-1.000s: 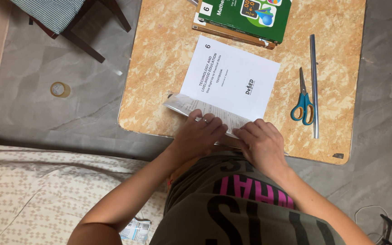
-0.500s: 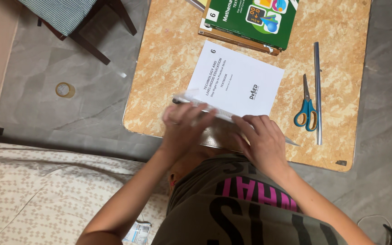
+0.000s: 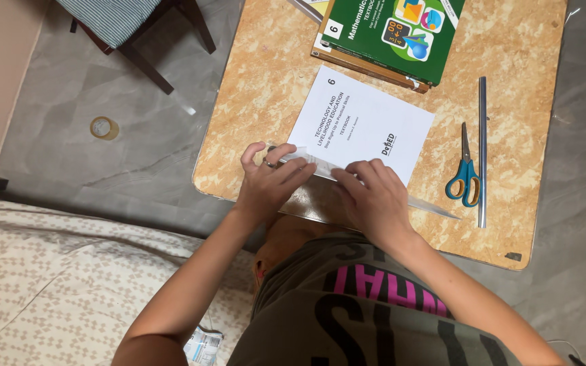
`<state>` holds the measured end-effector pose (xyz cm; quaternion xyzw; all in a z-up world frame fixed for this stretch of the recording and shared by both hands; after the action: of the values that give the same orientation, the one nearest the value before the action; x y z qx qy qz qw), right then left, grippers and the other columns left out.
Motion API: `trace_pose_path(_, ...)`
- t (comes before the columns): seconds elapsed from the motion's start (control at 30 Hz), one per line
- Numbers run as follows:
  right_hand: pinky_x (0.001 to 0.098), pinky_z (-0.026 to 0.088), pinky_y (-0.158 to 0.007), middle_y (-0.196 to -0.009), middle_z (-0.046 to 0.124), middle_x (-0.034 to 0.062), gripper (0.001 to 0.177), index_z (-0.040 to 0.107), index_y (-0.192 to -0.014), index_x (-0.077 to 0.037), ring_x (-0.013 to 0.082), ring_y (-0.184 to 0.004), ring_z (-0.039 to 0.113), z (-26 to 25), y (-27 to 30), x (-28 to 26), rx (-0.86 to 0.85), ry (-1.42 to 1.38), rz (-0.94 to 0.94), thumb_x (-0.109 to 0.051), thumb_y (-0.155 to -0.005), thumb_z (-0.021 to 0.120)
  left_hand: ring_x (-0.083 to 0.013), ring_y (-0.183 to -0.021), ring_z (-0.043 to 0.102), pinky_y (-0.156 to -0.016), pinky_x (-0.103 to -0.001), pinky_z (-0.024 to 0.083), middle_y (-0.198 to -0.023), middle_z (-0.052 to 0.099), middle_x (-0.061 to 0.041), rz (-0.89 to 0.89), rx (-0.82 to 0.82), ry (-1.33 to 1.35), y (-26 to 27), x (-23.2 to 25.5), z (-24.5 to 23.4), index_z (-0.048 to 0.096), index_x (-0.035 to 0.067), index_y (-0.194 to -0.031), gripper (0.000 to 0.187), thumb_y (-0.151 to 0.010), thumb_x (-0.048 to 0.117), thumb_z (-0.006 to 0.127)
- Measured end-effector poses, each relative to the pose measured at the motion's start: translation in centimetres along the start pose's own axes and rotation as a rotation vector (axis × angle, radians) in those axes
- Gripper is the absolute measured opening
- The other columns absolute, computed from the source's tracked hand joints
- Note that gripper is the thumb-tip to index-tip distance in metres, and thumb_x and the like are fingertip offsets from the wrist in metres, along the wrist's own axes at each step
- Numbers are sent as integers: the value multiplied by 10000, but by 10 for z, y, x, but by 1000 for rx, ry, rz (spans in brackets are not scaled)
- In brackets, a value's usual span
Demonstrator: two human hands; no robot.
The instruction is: The person covers two textbooks with clear plastic book covers. They slide each book into a cover, smooth the plastic over the pages, and fold the cover edges over the book. The person handles a blue-covered book and a yellow-covered book, using scissors and a ruler on the table.
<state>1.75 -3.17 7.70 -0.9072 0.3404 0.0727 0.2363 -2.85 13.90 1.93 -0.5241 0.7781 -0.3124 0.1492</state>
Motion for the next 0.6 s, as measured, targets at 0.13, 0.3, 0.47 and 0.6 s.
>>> trace_pose_path(0.13, 377, 480, -732, -873, 604, 16, 213, 787, -1025, -137, 229, -864, 593, 10, -5, 3, -76, -32, 46, -97, -815, 782, -137, -1223, 563, -1100, -488, 267, -1091, 650, 98, -1, 3, 25, 2, -2, 2, 719, 236, -1167, 216, -958, 193, 684)
trace_pose_path(0.3, 376, 446, -742, -877, 594, 26, 234, 792, -1054, -140, 227, -870, 576, 16, -5, 5, -174, -33, 91, -113, -823, 763, -130, -1208, 560, -1094, -491, 270, -1089, 638, 106, 2, 24, 29, 2, -5, 1, 721, 248, -1145, 199, -955, 201, 686)
trace_pose_path(0.47, 388, 390, -819, -940, 601, 20, 283, 790, -1109, -173, 228, -923, 545, 18, -6, 5, -244, 34, 69, -140, -834, 734, -198, -1248, 512, -1093, -501, 250, -1255, 626, 28, -148, 115, 29, 0, -15, -4, 603, 208, -1338, 586, -825, 354, 845)
trace_pose_path(0.6, 397, 390, -849, -985, 610, 40, 305, 757, -1157, -158, 241, -955, 545, 17, -5, 2, -258, 65, 60, -193, -855, 738, -200, -1237, 527, -1116, -482, 264, -1212, 627, 18, -487, 96, 389, 1, -47, 3, 453, 125, -1406, 958, -647, 446, 942)
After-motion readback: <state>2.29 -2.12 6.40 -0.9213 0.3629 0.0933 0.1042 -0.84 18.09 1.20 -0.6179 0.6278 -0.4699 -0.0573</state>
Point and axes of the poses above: each hand's wrist, its own y-axis away from the middle knuckle, its own z-axis out of the palm, x = y × z, the point moved 6 cm from there along -y, towards the middle knuckle
